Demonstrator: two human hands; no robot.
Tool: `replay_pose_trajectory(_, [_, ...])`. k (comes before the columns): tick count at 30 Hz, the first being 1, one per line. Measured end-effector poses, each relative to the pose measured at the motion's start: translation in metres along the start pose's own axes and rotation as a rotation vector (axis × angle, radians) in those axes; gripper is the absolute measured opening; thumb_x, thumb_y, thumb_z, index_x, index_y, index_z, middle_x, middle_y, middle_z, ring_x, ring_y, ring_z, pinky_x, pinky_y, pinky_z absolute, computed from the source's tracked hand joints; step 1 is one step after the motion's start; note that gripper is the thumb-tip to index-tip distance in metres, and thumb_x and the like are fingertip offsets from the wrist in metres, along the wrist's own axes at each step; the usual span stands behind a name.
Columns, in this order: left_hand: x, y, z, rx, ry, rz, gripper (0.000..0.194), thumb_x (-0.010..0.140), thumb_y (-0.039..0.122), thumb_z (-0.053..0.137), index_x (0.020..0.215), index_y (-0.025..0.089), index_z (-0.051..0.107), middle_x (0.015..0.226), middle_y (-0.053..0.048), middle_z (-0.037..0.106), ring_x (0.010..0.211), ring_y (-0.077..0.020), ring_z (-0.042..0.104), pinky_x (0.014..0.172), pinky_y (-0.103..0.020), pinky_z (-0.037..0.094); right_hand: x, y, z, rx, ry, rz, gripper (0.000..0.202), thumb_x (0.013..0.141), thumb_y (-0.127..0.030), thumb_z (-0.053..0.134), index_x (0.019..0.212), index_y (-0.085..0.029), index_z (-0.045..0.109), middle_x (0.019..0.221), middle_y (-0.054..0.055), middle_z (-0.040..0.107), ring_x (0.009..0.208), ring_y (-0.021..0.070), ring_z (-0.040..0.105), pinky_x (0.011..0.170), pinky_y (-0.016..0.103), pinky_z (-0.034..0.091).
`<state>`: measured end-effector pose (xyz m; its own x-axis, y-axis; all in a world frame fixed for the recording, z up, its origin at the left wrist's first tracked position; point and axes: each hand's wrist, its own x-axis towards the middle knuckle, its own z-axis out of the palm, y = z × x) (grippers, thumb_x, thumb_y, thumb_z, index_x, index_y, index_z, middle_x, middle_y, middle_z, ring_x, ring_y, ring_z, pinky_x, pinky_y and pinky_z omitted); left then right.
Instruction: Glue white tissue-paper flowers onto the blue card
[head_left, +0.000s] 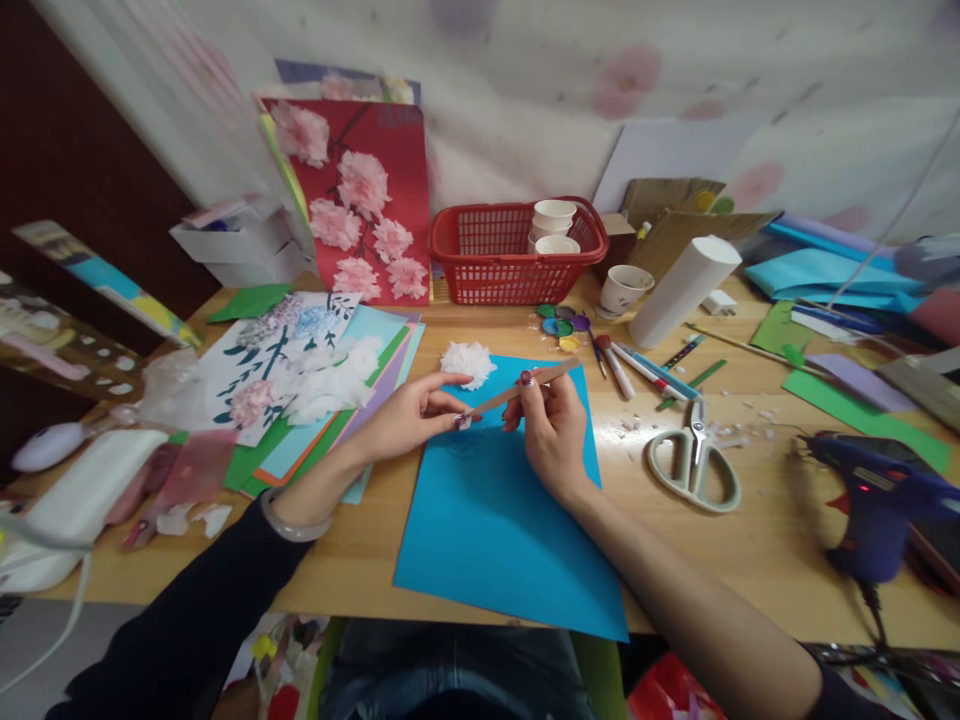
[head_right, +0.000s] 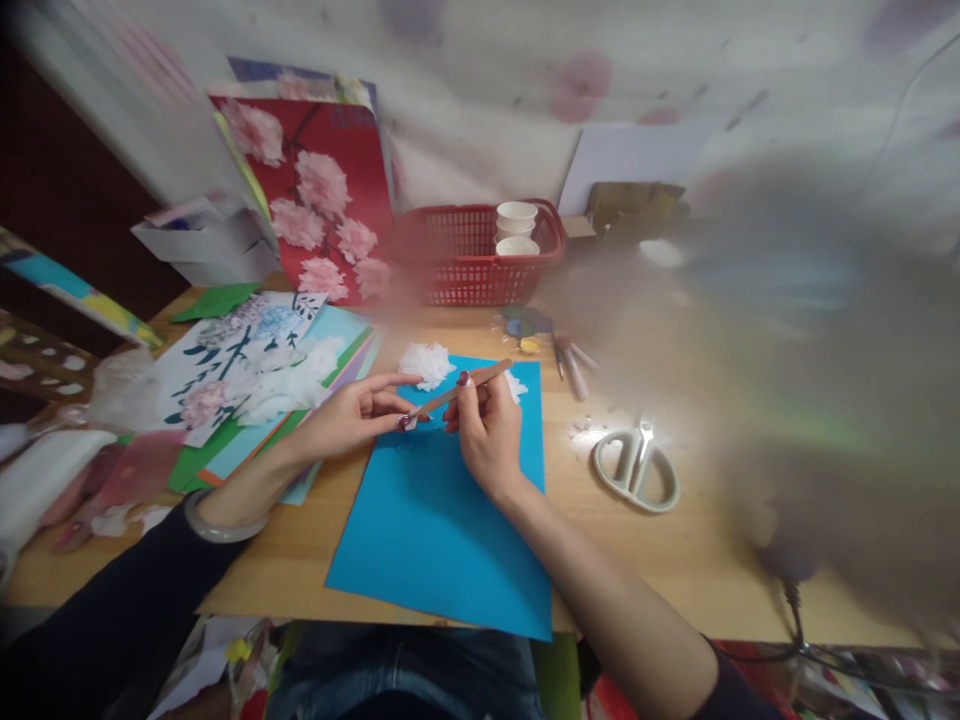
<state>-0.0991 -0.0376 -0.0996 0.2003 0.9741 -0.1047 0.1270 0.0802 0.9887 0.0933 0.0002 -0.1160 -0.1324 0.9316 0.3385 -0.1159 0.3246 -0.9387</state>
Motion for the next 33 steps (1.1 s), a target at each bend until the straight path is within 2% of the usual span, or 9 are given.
replay_pose_trajectory(6, [0.002,-0.005,-0.002,0.169,0.075,0.075,0.050,0.083,0.022,0.065,0.131,0.015,0.054,0.101,-0.010,0.076,0.094,-0.0216,0.071,0.085,-0.036,0.054,0.000,0.002,-0.001,-0.032,0.030,-0.016,0.021,0.098,-0.043,0.051,0.089,-0.024,0.048,0.057,-0.007,0.060,0.045,0.0122,0.057,0.047,0.026,0.046])
replay_pose_trajectory(9, [0.002,-0.005,-0.001,0.286,0.092,0.126,0.046,0.085,0.019,0.062,0.130,0.016,0.055,0.104,-0.009,0.073,0.088,-0.0188,0.070,0.082,-0.034,0.054,0.000,0.002,0.000,-0.074,-0.004,-0.023,0.021,0.098,-0.043,0.051,0.088,-0.024,0.049,0.057,-0.006,0.060,0.046,0.0122,0.057,0.046,0.025,0.045])
replay_pose_trajectory(13, [0.004,-0.007,-0.001,0.383,0.114,0.166,0.043,0.086,0.017,0.060,0.129,0.017,0.054,0.093,-0.005,0.070,0.083,-0.0171,0.068,0.081,-0.033,0.053,-0.001,0.003,0.002,-0.166,-0.074,-0.049,0.020,0.099,-0.041,0.048,0.089,-0.023,0.049,0.060,-0.004,0.061,0.047,0.0123,0.058,0.046,0.025,0.045])
replay_pose_trajectory(19, [0.006,-0.012,-0.001,0.392,0.143,0.174,0.054,0.085,0.016,0.061,0.136,0.015,0.043,0.091,-0.005,0.070,0.087,-0.0192,0.067,0.083,-0.037,0.052,-0.002,0.005,0.003,-0.268,-0.130,-0.105,0.018,0.099,-0.038,0.046,0.088,-0.023,0.049,0.061,-0.004,0.061,0.047,0.0123,0.057,0.048,0.025,0.043])
replay_pose_trajectory(29, [0.007,-0.009,0.001,0.409,0.137,0.180,0.048,0.085,0.013,0.059,0.131,0.018,0.046,0.089,-0.003,0.070,0.088,-0.0190,0.067,0.081,-0.034,0.051,-0.003,0.010,0.003,-0.296,-0.189,-0.068,0.018,0.098,-0.041,0.046,0.089,-0.025,0.048,0.065,-0.002,0.063,0.050,0.0147,0.059,0.050,0.026,0.044])
replay_pose_trajectory(33, [0.007,-0.009,0.001,0.398,0.118,0.193,0.049,0.084,0.011,0.058,0.131,0.018,0.048,0.089,-0.004,0.070,0.088,-0.0186,0.068,0.083,-0.035,0.052,-0.003,0.011,0.002,-0.375,-0.221,-0.104,0.014,0.098,-0.037,0.046,0.091,-0.025,0.049,0.067,-0.001,0.065,0.053,0.0163,0.061,0.053,0.028,0.045])
